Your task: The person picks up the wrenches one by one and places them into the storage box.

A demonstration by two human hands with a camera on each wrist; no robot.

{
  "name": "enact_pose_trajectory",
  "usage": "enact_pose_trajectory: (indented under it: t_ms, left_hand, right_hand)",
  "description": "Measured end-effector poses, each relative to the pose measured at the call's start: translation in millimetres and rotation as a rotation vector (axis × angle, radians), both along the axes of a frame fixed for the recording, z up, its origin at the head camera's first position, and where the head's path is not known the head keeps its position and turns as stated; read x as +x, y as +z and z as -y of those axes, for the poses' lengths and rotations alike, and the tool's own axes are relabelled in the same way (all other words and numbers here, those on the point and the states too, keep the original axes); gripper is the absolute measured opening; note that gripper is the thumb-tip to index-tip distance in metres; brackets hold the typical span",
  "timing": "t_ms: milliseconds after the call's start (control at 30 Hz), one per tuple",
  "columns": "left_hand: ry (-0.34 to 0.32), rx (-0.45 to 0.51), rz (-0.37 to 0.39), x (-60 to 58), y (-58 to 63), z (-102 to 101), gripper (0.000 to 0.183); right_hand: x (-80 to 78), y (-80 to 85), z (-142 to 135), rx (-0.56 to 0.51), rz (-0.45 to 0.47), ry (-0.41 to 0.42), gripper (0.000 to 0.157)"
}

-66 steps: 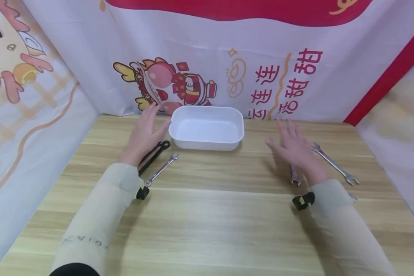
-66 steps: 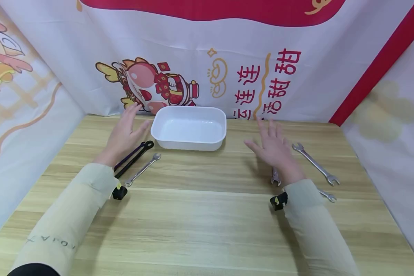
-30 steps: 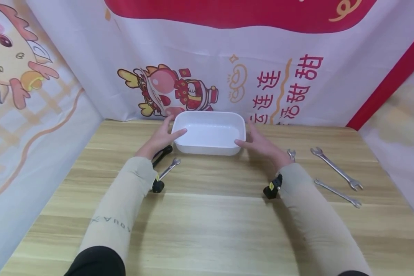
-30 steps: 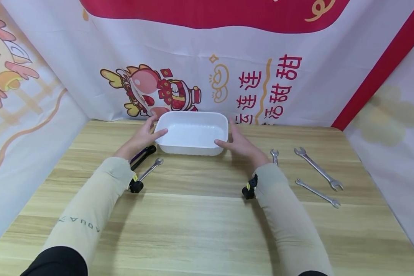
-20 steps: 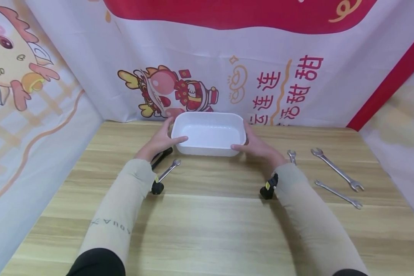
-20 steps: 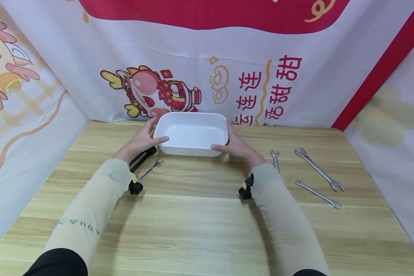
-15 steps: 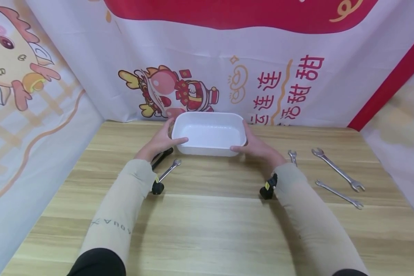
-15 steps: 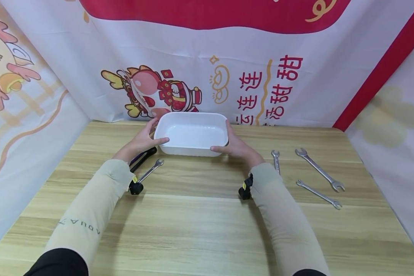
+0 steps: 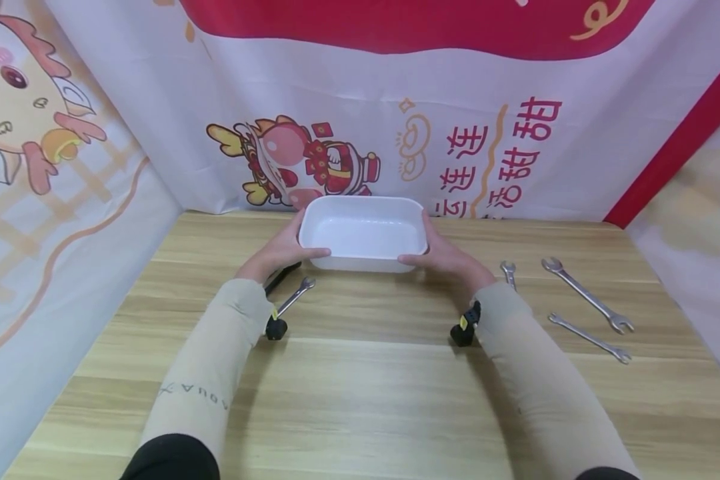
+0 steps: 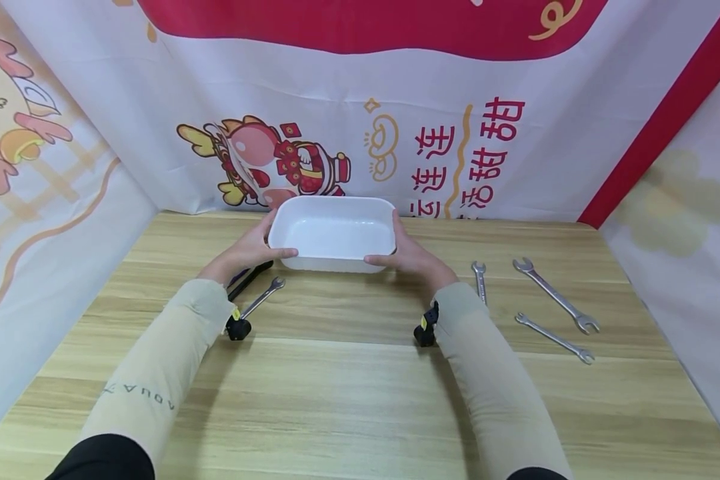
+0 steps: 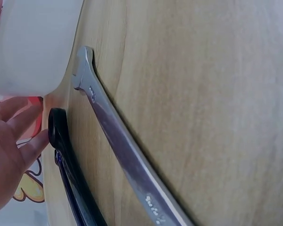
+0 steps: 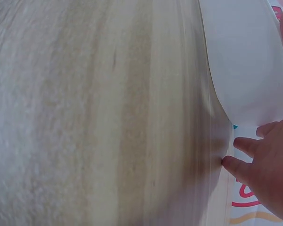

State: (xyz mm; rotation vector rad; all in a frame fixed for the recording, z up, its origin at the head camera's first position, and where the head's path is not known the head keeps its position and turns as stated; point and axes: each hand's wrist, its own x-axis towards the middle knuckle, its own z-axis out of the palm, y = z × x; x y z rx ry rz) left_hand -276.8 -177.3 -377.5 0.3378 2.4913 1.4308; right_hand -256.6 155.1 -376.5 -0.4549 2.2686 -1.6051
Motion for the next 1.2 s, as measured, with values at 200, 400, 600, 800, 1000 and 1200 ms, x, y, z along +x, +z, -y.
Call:
enact_pose_trajectory:
  t_ms: [200, 400, 600, 800, 1000, 1200]
  left_hand:
    - [-0.031, -0.038, 0.008, 12.6, 12.7, -4.6, 0.104]
    - [-0.059, -0.034, -0.017, 10.3, 5.4, -8.6, 0.107]
    - [-0.094, 0.009, -0.055, 8.6, 2.1, -14.9, 0.106]
    - [-0.098, 0.064, -0.030, 15.4, 7.9, -22.6, 0.103]
    - [-0.092, 0.098, -0.013, 21.4, 7.2, -28.0, 0.105]
    - [-0.089, 0.150, 0.031, 24.8, 1.7, -33.2, 0.110]
  right_hand:
    - [3.7, 2.9, -3.9, 0.032, 0.004, 0.000, 0.119]
    - [-0.3, -7.1, -13.2, 0.050, -0.013, 0.004, 0.122]
    - [-0.9, -15.7, -23.3, 0.030, -0.050, -0.002, 0.116]
    - [12.2, -3.4, -26.9, 0.056, -0.021, -0.007, 0.118]
    - [16.2, -6.4, -32.3, 0.127, -0.045, -0.023, 0.124]
    - [12.1, -24.7, -44.5, 0.197, -0.081, -0.032, 0.124]
